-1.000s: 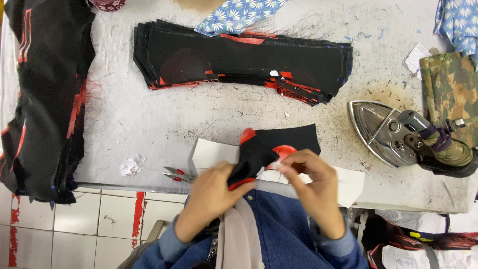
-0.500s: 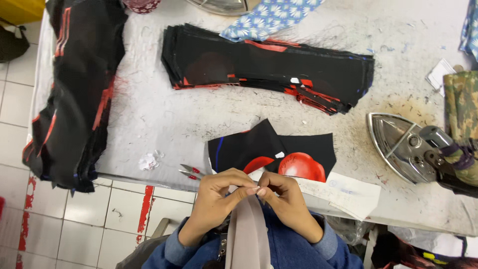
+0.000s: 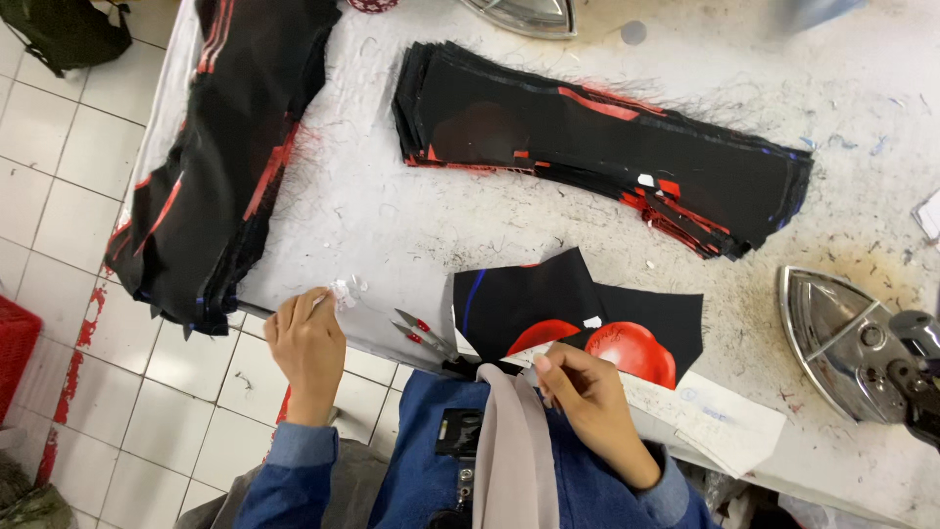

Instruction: The person irons a piece of black fabric with red patterns on a white table using a steam iron. They place a paper pattern on the fabric, smooth it with the iron, and then remove the pattern to continue ironing the fabric.

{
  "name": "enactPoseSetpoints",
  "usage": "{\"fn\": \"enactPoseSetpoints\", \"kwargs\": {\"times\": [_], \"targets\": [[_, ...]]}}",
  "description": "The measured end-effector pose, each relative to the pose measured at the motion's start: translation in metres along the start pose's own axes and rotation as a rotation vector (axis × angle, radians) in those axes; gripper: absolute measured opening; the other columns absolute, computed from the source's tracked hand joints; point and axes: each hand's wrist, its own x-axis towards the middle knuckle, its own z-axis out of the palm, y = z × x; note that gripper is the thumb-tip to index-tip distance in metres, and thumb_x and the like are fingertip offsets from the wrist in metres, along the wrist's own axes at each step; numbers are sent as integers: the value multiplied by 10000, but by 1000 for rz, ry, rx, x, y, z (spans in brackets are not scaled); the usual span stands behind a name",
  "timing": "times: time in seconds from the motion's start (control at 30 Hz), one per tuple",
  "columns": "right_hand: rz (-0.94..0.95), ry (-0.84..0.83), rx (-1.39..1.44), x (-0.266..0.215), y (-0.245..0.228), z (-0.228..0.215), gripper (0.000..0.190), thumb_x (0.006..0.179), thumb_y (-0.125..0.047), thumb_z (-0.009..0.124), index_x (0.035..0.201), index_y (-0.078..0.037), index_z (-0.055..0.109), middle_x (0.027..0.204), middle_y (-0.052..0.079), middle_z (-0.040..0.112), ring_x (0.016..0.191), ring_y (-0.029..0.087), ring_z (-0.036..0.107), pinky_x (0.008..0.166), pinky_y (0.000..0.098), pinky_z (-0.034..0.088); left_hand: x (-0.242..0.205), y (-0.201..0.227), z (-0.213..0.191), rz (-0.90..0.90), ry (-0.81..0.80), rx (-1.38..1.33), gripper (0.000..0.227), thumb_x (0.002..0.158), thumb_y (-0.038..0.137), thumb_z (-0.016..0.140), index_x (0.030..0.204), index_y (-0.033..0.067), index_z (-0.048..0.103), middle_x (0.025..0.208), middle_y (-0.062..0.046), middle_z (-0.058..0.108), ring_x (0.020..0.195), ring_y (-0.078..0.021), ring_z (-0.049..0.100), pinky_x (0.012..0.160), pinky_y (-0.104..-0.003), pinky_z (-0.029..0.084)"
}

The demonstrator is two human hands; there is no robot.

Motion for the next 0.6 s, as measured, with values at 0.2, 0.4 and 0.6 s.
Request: {"fn": "enactPoseSetpoints", "kwargs": {"times": [0.2, 0.4, 0.6], "targets": [[-24, 231, -368, 16, 24, -32, 113, 815, -111, 669, 713, -63, 679, 591, 84, 631, 548, 173, 581, 550, 279, 490, 23, 28, -33, -229, -426, -4, 425, 843, 367, 594, 1151, 81, 661, 1281, -40, 498, 1237, -302, 348, 996, -492, 283], [-195, 106, -360, 18, 29, -11, 148, 790, -158, 692, 915, -79, 707, 800, 143, 690, 755, 309, 686, 606, 375, 575, 30, 118, 21, -17, -519, -655, 394, 705, 444, 743, 927, 129, 661, 788, -15, 647, 838, -258, 632, 736, -396, 460], [150, -167, -937, 48, 19, 9, 713, 740, -558, 656, 1220, -72, 452, 1119, 136, 526, 1119, 364, 538, 854, 458, 502, 58, 137, -13, -98, -489, -589, 189, 747, 322, 730, 682, 165, 647, 650, -7, 631, 727, -228, 632, 649, -333, 485]]}}
